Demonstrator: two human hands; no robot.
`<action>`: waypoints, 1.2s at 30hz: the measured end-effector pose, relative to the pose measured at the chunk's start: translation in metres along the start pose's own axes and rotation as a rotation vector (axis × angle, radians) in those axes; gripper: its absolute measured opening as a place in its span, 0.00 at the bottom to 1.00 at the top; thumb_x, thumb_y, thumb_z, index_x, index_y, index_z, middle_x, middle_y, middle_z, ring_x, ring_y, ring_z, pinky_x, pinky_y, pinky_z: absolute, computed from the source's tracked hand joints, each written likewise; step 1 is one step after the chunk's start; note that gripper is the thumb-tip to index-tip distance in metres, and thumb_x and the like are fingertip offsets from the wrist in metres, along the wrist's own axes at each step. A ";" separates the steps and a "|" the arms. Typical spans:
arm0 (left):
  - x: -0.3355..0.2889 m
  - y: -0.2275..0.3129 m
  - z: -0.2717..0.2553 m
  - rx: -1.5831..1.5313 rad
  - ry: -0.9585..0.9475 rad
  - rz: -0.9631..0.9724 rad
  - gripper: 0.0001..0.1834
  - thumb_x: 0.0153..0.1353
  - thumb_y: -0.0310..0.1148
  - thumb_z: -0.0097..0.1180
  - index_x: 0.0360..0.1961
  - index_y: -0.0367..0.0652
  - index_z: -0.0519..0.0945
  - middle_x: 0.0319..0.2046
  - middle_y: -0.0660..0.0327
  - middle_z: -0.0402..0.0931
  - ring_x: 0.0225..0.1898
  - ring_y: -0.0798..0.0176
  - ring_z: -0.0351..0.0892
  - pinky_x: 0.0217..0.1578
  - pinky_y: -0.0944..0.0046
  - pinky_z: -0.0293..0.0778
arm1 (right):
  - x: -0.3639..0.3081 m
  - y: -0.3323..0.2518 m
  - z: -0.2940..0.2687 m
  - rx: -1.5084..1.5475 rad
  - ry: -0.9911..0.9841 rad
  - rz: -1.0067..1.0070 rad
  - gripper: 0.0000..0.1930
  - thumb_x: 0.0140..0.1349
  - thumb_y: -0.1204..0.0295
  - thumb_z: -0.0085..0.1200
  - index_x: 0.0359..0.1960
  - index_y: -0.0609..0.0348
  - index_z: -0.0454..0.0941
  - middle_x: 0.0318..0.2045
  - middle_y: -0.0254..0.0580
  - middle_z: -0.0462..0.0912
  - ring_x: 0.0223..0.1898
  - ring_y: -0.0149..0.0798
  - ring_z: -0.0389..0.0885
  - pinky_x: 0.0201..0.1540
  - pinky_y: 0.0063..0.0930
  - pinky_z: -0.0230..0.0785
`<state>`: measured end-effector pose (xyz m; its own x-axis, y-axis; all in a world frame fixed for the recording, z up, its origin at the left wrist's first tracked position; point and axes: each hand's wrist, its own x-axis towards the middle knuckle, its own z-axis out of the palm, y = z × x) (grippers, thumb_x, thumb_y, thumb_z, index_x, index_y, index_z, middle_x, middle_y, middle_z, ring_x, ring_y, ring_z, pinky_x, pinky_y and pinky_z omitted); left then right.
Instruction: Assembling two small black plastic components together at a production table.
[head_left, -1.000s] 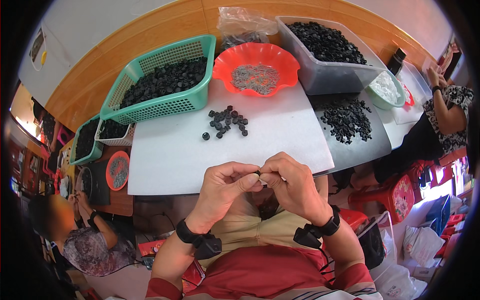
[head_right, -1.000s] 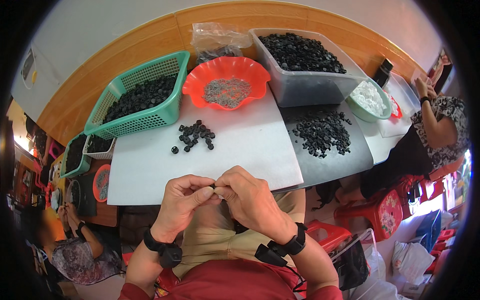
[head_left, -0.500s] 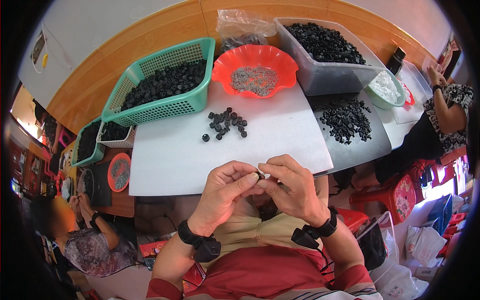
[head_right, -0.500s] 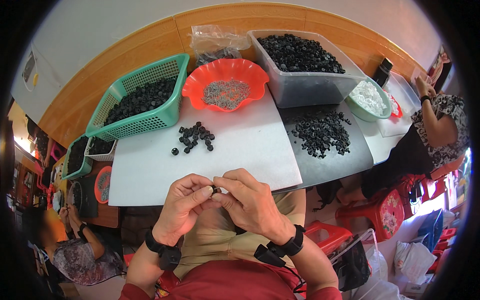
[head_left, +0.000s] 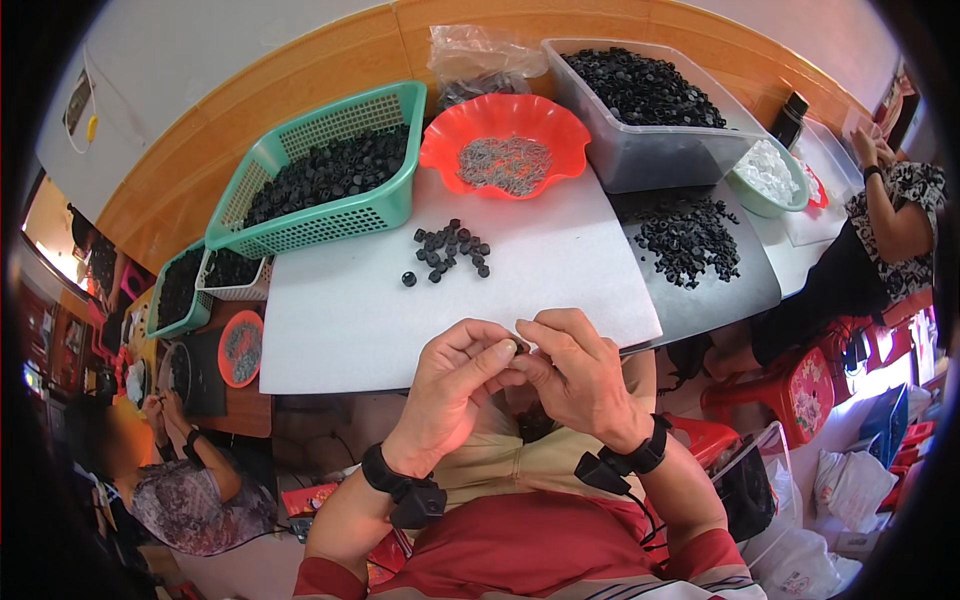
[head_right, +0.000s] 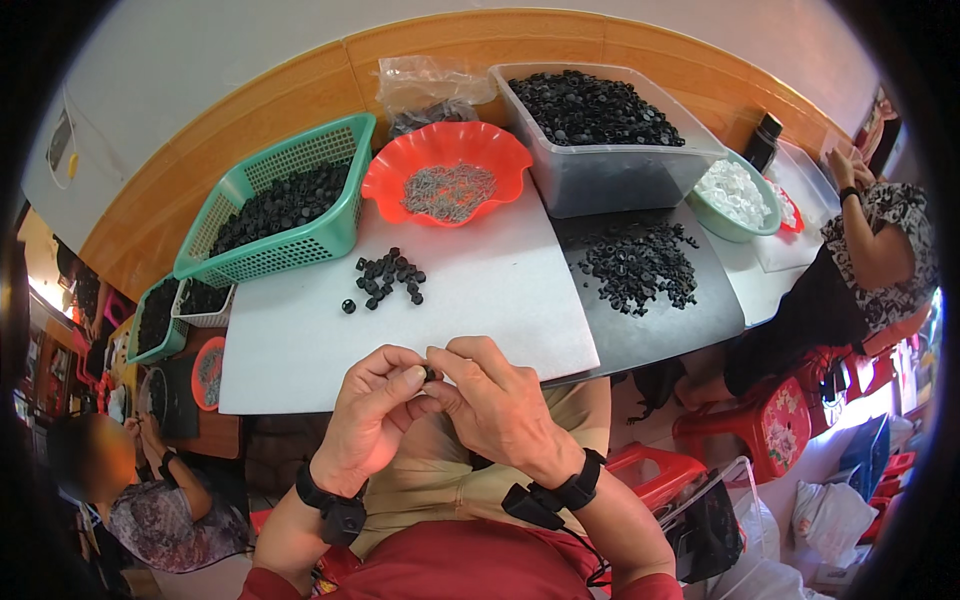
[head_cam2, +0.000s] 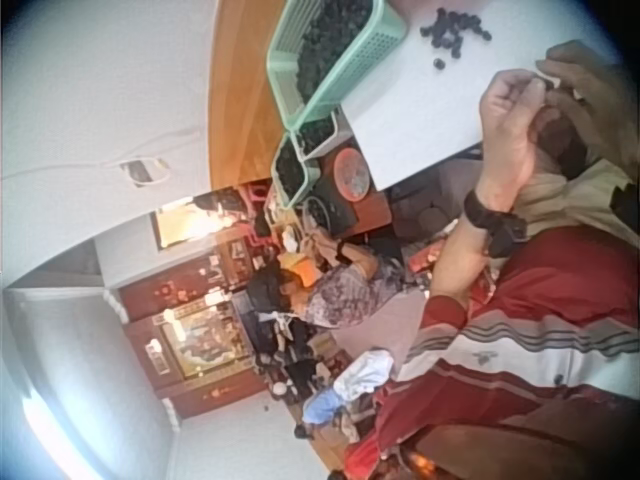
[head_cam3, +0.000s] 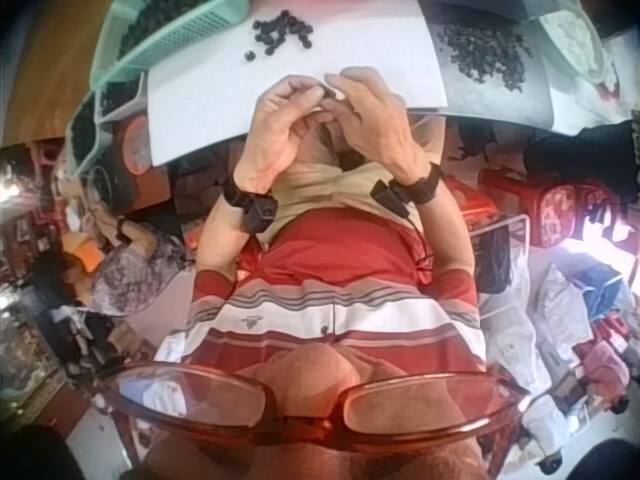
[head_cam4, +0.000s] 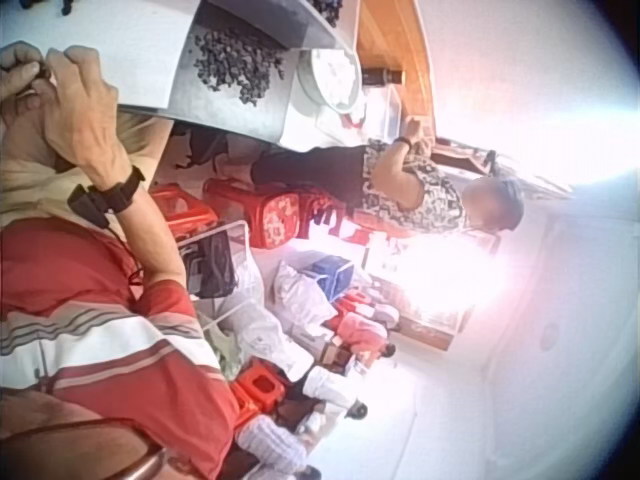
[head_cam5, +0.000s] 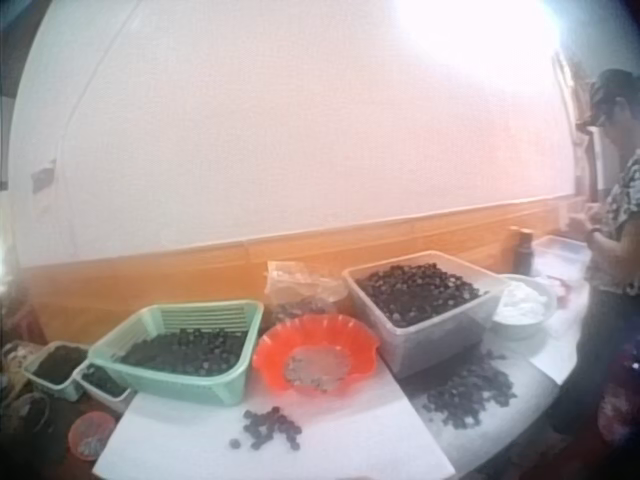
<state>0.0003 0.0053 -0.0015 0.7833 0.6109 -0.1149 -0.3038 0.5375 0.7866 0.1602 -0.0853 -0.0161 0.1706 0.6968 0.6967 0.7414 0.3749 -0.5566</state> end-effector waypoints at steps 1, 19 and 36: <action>0.000 0.000 0.000 0.002 -0.001 0.000 0.07 0.71 0.28 0.59 0.48 0.38 0.80 0.43 0.59 0.84 0.44 0.67 0.86 0.48 0.65 0.83 | 0.001 -0.001 -0.002 -0.004 -0.019 0.000 0.18 0.61 0.75 0.66 0.53 0.58 0.79 0.43 0.44 0.80 0.31 0.44 0.85 0.27 0.35 0.79; 0.002 -0.003 0.005 -0.127 0.072 -0.061 0.12 0.71 0.28 0.59 0.54 0.39 0.80 0.45 0.57 0.83 0.44 0.66 0.85 0.48 0.65 0.83 | -0.003 0.006 0.007 0.228 0.103 0.095 0.11 0.62 0.79 0.65 0.46 0.60 0.82 0.40 0.43 0.82 0.31 0.39 0.85 0.30 0.29 0.77; 0.002 -0.010 0.008 -0.162 0.113 -0.091 0.13 0.70 0.28 0.61 0.54 0.42 0.79 0.44 0.64 0.82 0.45 0.71 0.83 0.47 0.69 0.81 | -0.009 0.012 0.013 0.029 0.188 -0.029 0.16 0.56 0.80 0.68 0.47 0.55 0.83 0.40 0.40 0.79 0.24 0.35 0.81 0.22 0.28 0.72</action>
<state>0.0095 -0.0037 -0.0046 0.7484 0.6119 -0.2558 -0.3247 0.6744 0.6631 0.1597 -0.0794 -0.0350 0.2699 0.5602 0.7832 0.7289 0.4126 -0.5463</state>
